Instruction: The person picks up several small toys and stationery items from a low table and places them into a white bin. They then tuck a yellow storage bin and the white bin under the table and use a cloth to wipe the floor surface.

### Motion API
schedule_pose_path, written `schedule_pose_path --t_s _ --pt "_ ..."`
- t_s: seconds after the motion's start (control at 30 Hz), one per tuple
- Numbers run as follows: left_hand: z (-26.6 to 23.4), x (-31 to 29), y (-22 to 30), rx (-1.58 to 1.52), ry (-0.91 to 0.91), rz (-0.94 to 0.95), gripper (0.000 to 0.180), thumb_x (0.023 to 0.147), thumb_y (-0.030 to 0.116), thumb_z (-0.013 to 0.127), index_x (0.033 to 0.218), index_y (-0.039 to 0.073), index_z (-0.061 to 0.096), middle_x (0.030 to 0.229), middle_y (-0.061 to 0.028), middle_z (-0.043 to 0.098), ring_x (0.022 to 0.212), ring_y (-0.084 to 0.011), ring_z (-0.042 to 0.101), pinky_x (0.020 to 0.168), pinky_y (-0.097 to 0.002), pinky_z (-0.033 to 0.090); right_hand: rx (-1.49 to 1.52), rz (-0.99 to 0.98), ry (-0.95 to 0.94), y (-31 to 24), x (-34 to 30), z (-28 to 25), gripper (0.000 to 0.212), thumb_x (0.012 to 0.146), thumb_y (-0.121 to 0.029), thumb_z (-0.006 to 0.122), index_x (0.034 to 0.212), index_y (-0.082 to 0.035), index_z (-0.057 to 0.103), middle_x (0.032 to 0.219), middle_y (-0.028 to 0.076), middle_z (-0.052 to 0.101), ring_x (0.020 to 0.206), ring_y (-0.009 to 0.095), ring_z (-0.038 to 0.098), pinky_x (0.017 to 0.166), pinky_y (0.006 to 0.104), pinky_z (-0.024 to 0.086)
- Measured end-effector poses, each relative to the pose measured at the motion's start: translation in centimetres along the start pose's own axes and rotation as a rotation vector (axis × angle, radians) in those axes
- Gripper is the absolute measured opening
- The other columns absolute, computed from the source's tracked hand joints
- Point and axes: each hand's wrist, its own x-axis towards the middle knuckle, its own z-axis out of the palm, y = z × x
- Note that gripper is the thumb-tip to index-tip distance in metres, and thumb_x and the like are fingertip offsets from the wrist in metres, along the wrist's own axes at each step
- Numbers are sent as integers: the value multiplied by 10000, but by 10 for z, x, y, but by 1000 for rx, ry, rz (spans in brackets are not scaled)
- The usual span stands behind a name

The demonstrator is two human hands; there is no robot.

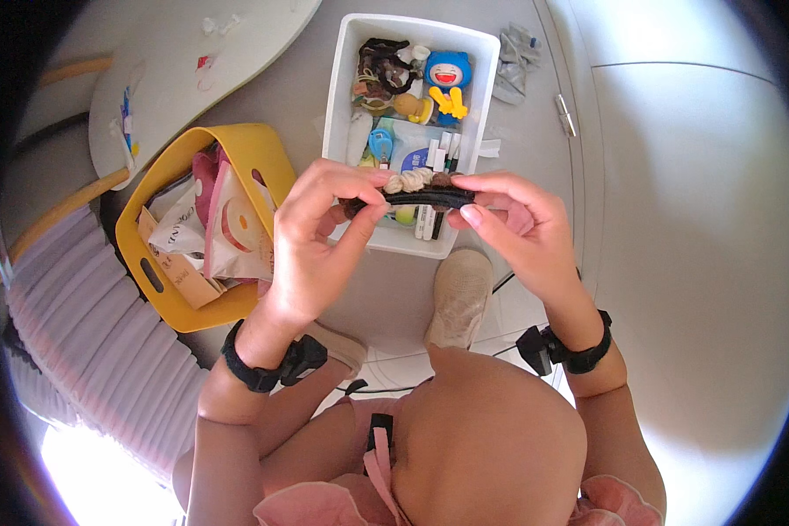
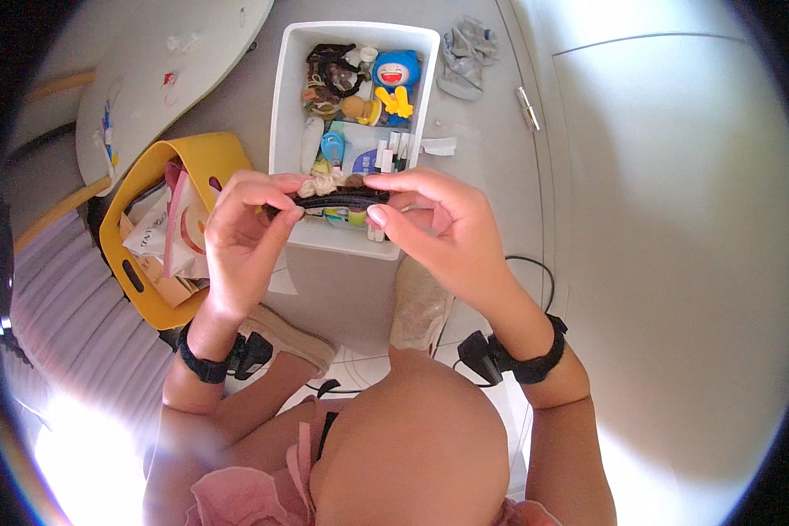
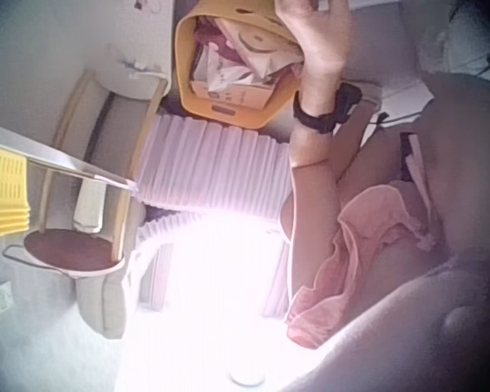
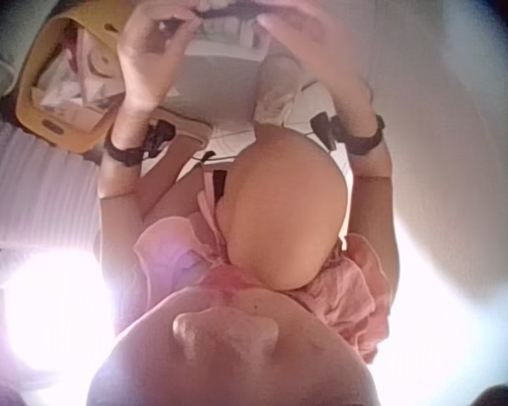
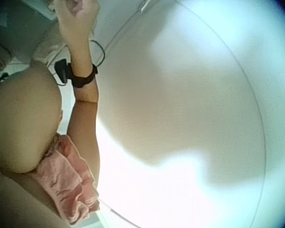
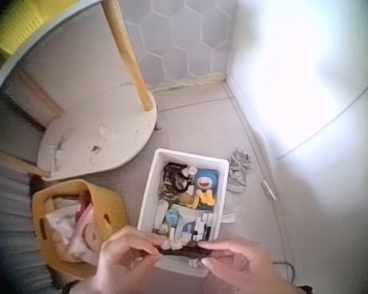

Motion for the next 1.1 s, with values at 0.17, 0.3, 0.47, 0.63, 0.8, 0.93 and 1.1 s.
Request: schedule_pose_path --t_s 0.17,0.3,0.47,0.63,0.8,0.93,1.1 --pt "3 -1 -10 -101 7 -71 191 759 -140 546 895 -6 540 967 -108 535 972 -205 541 838 -287 430 -132 -148 34 7 4 -2 246 802 11 580 1047 34 567 970 110 585 805 163 596 718 272 506" --pt "10 -12 -29 -176 -29 -226 117 799 -59 561 902 -4 561 952 -70 535 921 -144 554 745 -234 471 -749 -358 -31 4 -2 -9 334 756 16 611 1081 -41 563 984 118 569 800 214 603 703 272 502" --pt "24 -42 -45 -460 -74 -562 116 870 42 520 980 16 546 958 -35 560 869 -112 550 765 -246 477 -759 -162 -172 8 -16 -13 401 727 -27 646 1110 -96 548 1004 113 558 827 253 594 694 291 494" --pt "28 -51 -45 -683 -27 -723 94 866 35 519 953 0 522 988 -56 540 891 -117 550 804 -275 501 -845 -244 -237 14 -13 -11 414 722 9 636 1113 -87 535 994 98 549 831 243 595 707 299 498" --pt "22 -46 -42 -715 -37 -776 124 879 77 509 992 26 513 989 -36 533 904 -111 541 807 -277 494 -763 -232 -234 8 -3 -7 420 723 29 625 1118 -75 529 983 98 543 831 239 594 717 302 498" --pt "17 -47 -45 -711 -42 -736 172 891 96 490 1060 63 501 1012 -29 535 914 -107 536 825 -269 478 -771 -222 -269 5 4 -2 420 727 22 626 1125 -72 526 980 101 539 802 234 590 712 291 496" --pt "15 -50 -49 -822 -40 -779 197 915 122 450 1091 39 481 1051 -57 531 973 -148 543 847 -275 473 -615 -162 -220 13 17 4 358 749 -18 634 1092 -60 542 951 93 561 760 172 587 659 263 479"
